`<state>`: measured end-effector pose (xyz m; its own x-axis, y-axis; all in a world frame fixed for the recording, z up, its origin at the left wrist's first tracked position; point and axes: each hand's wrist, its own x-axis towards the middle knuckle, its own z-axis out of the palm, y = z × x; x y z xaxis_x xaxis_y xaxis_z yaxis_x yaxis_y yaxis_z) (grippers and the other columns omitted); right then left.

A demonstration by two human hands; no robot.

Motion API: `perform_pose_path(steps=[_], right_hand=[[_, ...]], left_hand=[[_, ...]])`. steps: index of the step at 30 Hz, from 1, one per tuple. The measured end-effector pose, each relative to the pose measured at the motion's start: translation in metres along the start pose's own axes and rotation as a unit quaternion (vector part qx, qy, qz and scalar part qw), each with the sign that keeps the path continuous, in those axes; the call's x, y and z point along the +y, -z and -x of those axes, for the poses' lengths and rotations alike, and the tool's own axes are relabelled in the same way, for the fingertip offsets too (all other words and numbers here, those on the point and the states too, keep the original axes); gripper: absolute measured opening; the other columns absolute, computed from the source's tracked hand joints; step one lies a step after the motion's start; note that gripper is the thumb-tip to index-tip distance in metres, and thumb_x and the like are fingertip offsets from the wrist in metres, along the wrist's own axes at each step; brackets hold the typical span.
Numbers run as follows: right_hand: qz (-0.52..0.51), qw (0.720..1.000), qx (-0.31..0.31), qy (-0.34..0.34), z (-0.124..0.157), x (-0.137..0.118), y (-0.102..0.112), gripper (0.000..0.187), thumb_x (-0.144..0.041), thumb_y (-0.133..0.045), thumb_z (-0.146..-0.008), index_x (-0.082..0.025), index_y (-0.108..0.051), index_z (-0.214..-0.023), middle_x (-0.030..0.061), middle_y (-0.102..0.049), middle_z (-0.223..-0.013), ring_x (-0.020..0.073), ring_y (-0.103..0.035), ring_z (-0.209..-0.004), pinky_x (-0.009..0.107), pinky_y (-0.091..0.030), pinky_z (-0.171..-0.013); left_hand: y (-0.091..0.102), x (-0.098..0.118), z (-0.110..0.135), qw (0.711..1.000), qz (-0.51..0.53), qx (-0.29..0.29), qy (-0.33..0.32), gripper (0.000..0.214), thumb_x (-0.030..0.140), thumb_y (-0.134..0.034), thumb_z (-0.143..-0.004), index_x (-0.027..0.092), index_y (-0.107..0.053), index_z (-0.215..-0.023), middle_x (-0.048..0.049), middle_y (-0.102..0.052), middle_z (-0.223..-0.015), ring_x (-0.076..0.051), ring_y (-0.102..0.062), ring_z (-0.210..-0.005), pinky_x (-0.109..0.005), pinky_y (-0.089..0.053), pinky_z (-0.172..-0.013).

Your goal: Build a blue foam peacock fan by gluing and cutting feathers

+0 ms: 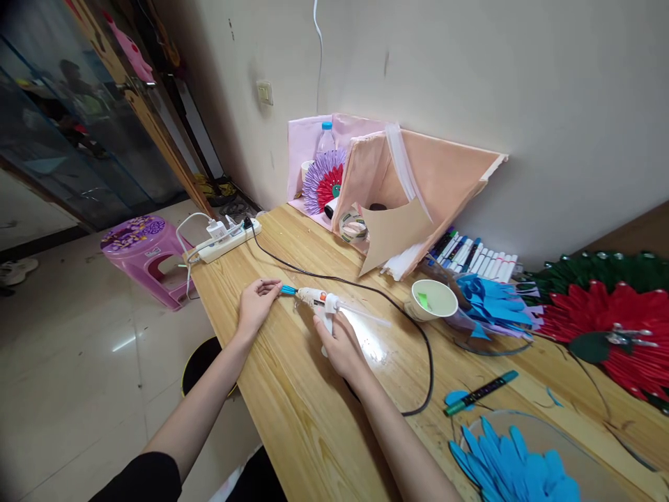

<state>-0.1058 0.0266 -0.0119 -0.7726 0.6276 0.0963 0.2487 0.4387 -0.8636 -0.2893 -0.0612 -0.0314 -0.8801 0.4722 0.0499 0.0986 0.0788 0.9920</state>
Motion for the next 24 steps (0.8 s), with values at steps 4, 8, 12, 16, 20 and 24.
perform_pose_path(steps=[4, 8, 12, 16, 20, 24], right_hand=[[-0.005, 1.000, 0.001, -0.004, -0.0006, 0.0004, -0.0006, 0.031, -0.041, -0.041, -0.085, -0.020, -0.058, -0.069, 0.0021, -0.058, -0.064, 0.0211, -0.057, -0.074, 0.030, -0.044, -0.070], [-0.005, 1.000, 0.000, 0.001, -0.0014, -0.0009, -0.0004, 0.031, -0.041, -0.041, -0.086, -0.020, -0.058, -0.070, 0.0032, -0.060, -0.070, 0.0216, -0.058, -0.078, 0.031, -0.043, -0.075], [-0.001, 1.000, -0.011, 0.001, -0.0013, -0.0009, 0.0007, 0.031, -0.042, -0.040, -0.086, -0.020, -0.057, -0.073, 0.0029, -0.059, -0.073, 0.0212, -0.058, -0.080, 0.031, -0.044, -0.075], [-0.009, 1.000, -0.016, -0.013, -0.0006, -0.0002, 0.0027, 0.032, -0.043, -0.041, -0.085, -0.019, -0.058, -0.071, 0.0017, -0.058, -0.068, 0.0197, -0.057, -0.075, 0.029, -0.044, -0.069], [-0.020, 0.999, -0.016, -0.020, -0.0008, -0.0026, 0.0047, 0.033, -0.044, -0.043, -0.085, -0.019, -0.058, -0.069, 0.0013, -0.057, -0.067, 0.0189, -0.056, -0.074, 0.027, -0.042, -0.068], [-0.029, 0.999, -0.025, -0.039, -0.0007, -0.0047, 0.0056, 0.034, -0.045, -0.043, -0.085, -0.018, -0.059, -0.073, 0.0017, -0.058, -0.069, 0.0180, -0.055, -0.071, 0.026, -0.041, -0.065]], left_hand=[[0.0003, 0.0007, 0.0001, 1.000, -0.001, -0.001, -0.001, 0.020, 0.027, -0.068, -0.067, 0.013, -0.065, -0.081, -0.0069, -0.068, -0.074, -0.015, -0.064, -0.068, -0.026, -0.050, -0.066], [0.0003, 0.0004, 0.0002, 1.000, 0.001, -0.005, -0.002, 0.020, 0.027, -0.067, -0.067, 0.013, -0.065, -0.082, -0.0064, -0.067, -0.073, -0.015, -0.064, -0.067, -0.026, -0.050, -0.065], [0.0005, -0.0008, -0.0004, 1.000, 0.004, -0.005, -0.002, 0.021, 0.027, -0.067, -0.068, 0.013, -0.064, -0.083, -0.0059, -0.067, -0.072, -0.015, -0.064, -0.068, -0.025, -0.049, -0.065], [0.0008, -0.0024, -0.0011, 1.000, 0.010, -0.005, 0.002, 0.022, 0.028, -0.067, -0.068, 0.013, -0.064, -0.084, -0.0055, -0.066, -0.072, -0.015, -0.063, -0.067, -0.024, -0.049, -0.063], [0.0010, -0.0019, -0.0011, 1.000, 0.018, -0.004, 0.005, 0.023, 0.027, -0.067, -0.067, 0.013, -0.064, -0.084, -0.0053, -0.066, -0.071, -0.014, -0.063, -0.066, -0.024, -0.049, -0.063], [0.0005, 0.0007, -0.0008, 1.000, 0.024, -0.002, 0.008, 0.022, 0.027, -0.068, -0.066, 0.013, -0.064, -0.083, -0.0048, -0.066, -0.069, -0.014, -0.063, -0.065, -0.024, -0.049, -0.063]])
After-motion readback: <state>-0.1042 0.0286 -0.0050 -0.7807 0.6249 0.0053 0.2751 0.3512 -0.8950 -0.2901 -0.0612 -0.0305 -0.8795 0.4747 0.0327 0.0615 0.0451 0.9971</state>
